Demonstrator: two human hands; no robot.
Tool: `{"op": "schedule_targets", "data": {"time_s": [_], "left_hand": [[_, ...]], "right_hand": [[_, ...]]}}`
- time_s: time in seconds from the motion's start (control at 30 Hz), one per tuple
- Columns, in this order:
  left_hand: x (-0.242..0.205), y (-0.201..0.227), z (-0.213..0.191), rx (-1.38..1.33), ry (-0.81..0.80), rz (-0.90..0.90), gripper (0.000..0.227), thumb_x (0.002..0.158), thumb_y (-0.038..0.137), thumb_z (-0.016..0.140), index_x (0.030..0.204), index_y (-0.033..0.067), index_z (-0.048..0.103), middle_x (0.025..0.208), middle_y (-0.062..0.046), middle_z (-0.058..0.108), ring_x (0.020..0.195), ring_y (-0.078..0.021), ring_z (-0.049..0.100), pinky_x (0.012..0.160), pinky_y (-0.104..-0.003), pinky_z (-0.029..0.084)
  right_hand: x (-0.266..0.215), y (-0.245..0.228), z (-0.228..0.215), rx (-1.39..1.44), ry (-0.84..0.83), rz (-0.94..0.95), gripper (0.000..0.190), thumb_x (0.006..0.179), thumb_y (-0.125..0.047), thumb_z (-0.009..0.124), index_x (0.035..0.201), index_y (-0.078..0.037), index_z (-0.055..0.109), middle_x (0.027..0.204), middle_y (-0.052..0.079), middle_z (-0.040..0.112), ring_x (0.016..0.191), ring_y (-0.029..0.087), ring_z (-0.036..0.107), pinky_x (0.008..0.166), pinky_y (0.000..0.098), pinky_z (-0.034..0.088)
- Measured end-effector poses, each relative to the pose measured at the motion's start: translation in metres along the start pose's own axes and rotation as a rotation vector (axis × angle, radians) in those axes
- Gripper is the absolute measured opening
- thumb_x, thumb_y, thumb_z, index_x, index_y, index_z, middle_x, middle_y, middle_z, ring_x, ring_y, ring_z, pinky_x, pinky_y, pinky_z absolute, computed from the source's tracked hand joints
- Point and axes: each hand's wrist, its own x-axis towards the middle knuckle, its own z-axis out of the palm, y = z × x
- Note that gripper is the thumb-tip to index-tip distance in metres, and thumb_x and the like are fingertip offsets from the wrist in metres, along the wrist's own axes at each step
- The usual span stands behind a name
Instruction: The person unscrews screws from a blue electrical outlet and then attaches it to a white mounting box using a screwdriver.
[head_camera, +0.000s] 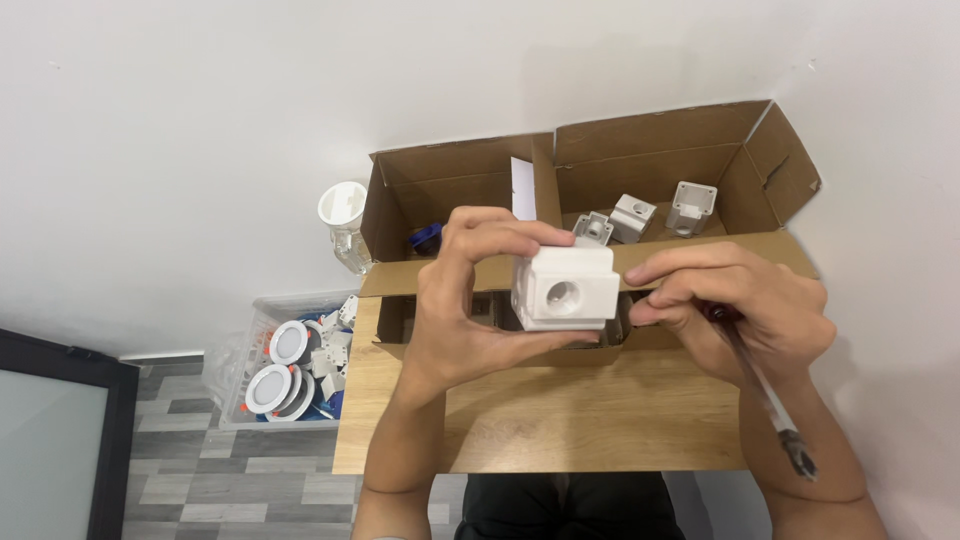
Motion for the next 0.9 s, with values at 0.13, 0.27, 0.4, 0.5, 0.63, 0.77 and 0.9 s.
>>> {"op": "schedule_targets", "data": {"time_s": [0.13,0.27,0.4,0.5,0.63,0.77,0.9], "left_hand": [[0.001,0.001,0.001,-0.039,-0.018,0.035,0.067,0.086,0.031,0.099,0.133,0.0112,0.056,0.133,-0.01,0.074,0.131,-0.0319,0.068,0.12,-0.046,0.061],[0.0,0.0,0.003,-0.094,-0.035,0.056,0.063,0.088,0.026,0.099,0.135,0.0072,0.061,0.133,-0.015,0.073,0.127,-0.0302,0.075,0.117,-0.042,0.065],[-0.006,-0.005,0.007,-0.012,-0.084,0.07,0.059,0.095,0.032,0.095,0.142,0.0124,0.064,0.138,-0.013,0.071,0.127,-0.0264,0.074,0.112,-0.037,0.064],[-0.004,-0.002,0.007,-0.023,-0.092,0.081,0.046,0.1,0.029,0.089,0.137,0.0085,0.069,0.138,-0.012,0.074,0.126,-0.0283,0.076,0.113,-0.04,0.062],[-0.012,-0.007,0.011,-0.079,-0.079,0.01,0.062,0.092,0.03,0.097,0.139,0.0097,0.062,0.137,-0.005,0.075,0.126,-0.0276,0.072,0.11,-0.038,0.064],[-0.012,-0.005,0.012,-0.125,-0.066,-0.02,0.058,0.093,0.029,0.093,0.13,0.0131,0.051,0.137,-0.009,0.076,0.123,-0.0277,0.066,0.108,-0.039,0.06],[-0.014,-0.006,0.012,-0.084,-0.064,-0.012,0.056,0.093,0.02,0.094,0.13,0.0113,0.054,0.137,-0.008,0.076,0.123,-0.0269,0.066,0.106,-0.038,0.062]], "right_hand": [[0.006,-0.002,0.003,0.057,0.048,-0.036,0.009,0.099,0.003,0.072,0.089,0.003,0.073,0.093,0.021,0.078,0.083,0.027,0.083,0.073,0.0264,0.066],[0.008,0.0,0.003,0.027,0.018,-0.085,0.027,0.107,-0.015,0.056,0.101,0.006,0.071,0.102,0.025,0.079,0.091,0.028,0.083,0.075,0.0268,0.063],[0.006,-0.002,0.006,0.01,0.006,-0.053,0.032,0.108,-0.023,0.056,0.11,0.004,0.071,0.108,0.025,0.08,0.095,0.027,0.083,0.066,0.0239,0.057],[0.011,-0.006,0.006,0.037,-0.024,-0.059,0.029,0.107,-0.017,0.057,0.107,0.008,0.071,0.107,0.028,0.079,0.098,0.031,0.083,0.079,0.0287,0.063],[0.013,-0.009,0.003,0.03,-0.067,-0.034,0.024,0.103,-0.017,0.064,0.108,0.006,0.073,0.111,0.028,0.079,0.099,0.03,0.082,0.084,0.0301,0.065],[0.013,-0.01,0.002,0.029,-0.095,-0.013,0.025,0.102,-0.02,0.066,0.11,0.003,0.072,0.115,0.027,0.079,0.1,0.029,0.082,0.077,0.0274,0.062],[0.013,-0.009,0.001,0.044,-0.114,0.017,0.022,0.101,-0.017,0.07,0.112,0.001,0.072,0.117,0.026,0.079,0.102,0.027,0.082,0.073,0.0254,0.062]]}}
